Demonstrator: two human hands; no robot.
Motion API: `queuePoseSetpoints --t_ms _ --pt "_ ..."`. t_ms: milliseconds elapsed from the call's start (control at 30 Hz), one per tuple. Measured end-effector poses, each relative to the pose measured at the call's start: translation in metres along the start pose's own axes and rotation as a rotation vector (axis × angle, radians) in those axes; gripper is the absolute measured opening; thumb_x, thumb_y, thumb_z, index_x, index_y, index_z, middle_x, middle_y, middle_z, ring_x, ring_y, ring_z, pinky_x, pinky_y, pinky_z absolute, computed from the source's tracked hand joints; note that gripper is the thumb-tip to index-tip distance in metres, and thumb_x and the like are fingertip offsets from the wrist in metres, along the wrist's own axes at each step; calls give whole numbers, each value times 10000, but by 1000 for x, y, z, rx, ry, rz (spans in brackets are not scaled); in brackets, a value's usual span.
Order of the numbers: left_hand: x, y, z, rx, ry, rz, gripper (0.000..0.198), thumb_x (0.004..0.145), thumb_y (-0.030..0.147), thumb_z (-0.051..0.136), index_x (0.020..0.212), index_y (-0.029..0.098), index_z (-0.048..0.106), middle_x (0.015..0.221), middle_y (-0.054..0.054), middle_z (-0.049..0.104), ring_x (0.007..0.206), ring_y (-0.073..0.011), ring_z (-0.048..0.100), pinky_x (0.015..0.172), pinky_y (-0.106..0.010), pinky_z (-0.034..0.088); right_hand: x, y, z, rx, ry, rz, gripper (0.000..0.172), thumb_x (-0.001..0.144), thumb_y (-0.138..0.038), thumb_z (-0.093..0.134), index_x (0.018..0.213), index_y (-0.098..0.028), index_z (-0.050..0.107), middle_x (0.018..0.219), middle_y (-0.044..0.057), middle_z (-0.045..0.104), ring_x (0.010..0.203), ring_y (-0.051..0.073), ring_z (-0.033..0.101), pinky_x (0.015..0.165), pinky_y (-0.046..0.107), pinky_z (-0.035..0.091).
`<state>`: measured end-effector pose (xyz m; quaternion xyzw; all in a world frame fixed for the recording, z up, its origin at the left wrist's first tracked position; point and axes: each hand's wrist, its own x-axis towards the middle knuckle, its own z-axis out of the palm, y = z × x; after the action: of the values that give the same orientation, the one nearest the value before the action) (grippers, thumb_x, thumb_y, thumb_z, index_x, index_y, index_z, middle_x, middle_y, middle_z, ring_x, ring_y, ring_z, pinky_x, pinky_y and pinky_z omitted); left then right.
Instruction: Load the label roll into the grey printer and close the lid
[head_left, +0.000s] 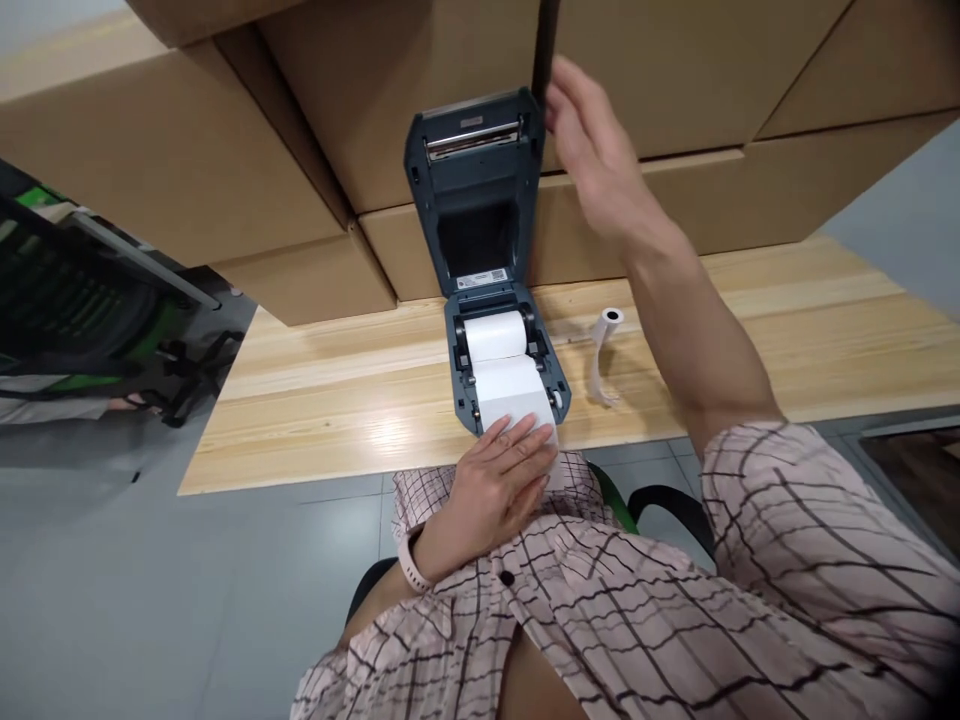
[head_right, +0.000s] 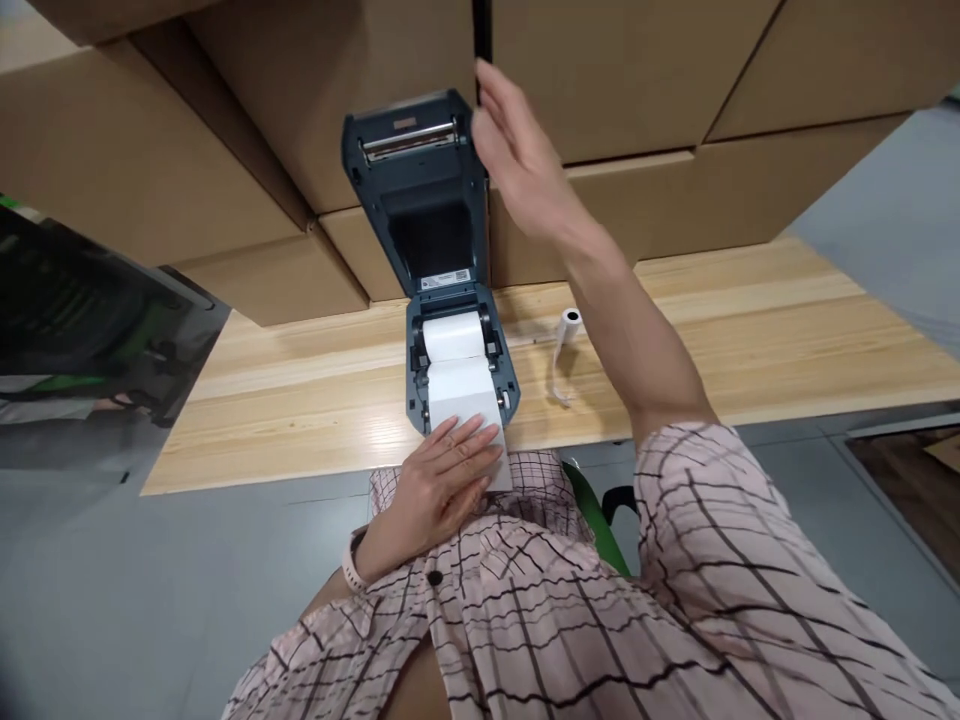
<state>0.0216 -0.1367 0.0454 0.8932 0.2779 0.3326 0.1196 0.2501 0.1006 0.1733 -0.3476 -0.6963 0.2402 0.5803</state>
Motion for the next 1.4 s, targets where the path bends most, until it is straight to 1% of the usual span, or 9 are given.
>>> queuePoseSetpoints --t_ms 67,200,433,700,800,933,1067,1233,1400 --pt "-1 0 1 -3 8 -1 360 1022 169 614 1369 210 698 1418 -87 748 1462 -265 614 1223 -539 545 38 5 15 43 -20 50 596 1054 -379 455 1595 -131 430 1721 15 428 1578 106 403 1194 208 328" --pt "-4 0 4 -55 51 -17 370 1000 149 633 1348 240 719 1340 -59 792 1422 -255 650 1207 -543 558 52 -2 28 52 -7 136 489 1128 -361 297 1415 -260 681 1331 -109 766 1381 147 647 1088 256 470" --pt "-1 -3 -2 -206 120 -26 384 974 140 651 1314 288 748 1261 -49 824 1188 -225 799 1174 -524 585 -76 -43 12 -117 -80 -314 498 1157 -535 319 1328 -269 704 1386 -14 748 1361 159 646 1247 385 477" --pt "-8 -1 -2 -277 316 103 438 952 129 608 1365 233 710 869 -18 841 711 -165 802 662 -289 668 -209 -32 27 -357 -226 -25 462 1124 -395 357 1377 -282 727 1628 47 587 1592 285 458 1295 602 400" --pt "-9 -6 4 -182 544 11 457 990 181 576 1404 340 687 1188 -14 828 1058 -217 810 957 -431 676 -227 -26 37 -359 -120 20 481 1112 -395 335 1357 -280 734 1675 42 530 1617 284 420 1317 614 366" --pt "4 -25 16 -260 715 -481 636 1038 394 598 1643 408 401 1799 9 310 1686 -305 263 1381 -590 261 -232 -24 47 -355 -31 66 462 1097 -428 350 1234 -305 773 1544 31 666 1566 294 495 1293 631 395" --pt "13 -42 22 -550 497 -773 776 1044 571 565 1707 342 233 1813 -72 260 1677 -308 283 1377 -503 303 -237 -21 55 -274 51 115 455 1087 -445 394 1446 -305 637 1625 50 586 1598 294 445 1317 624 368" --pt "10 -44 19 -515 493 -745 783 1018 610 609 1684 356 286 1795 -62 303 1675 -306 290 1372 -461 319 -240 -16 58 -145 34 278 750 1065 -588 367 1718 -273 176 1821 100 230 1686 302 261 1341 590 346" --pt "9 -40 19 -525 462 -759 861 1018 629 598 1710 385 148 1786 -88 327 1626 -299 400 1302 -448 428 -238 -16 55 -60 -14 300 843 1050 -699 368 1719 -266 92 1822 111 214 1703 296 201 1345 547 359"
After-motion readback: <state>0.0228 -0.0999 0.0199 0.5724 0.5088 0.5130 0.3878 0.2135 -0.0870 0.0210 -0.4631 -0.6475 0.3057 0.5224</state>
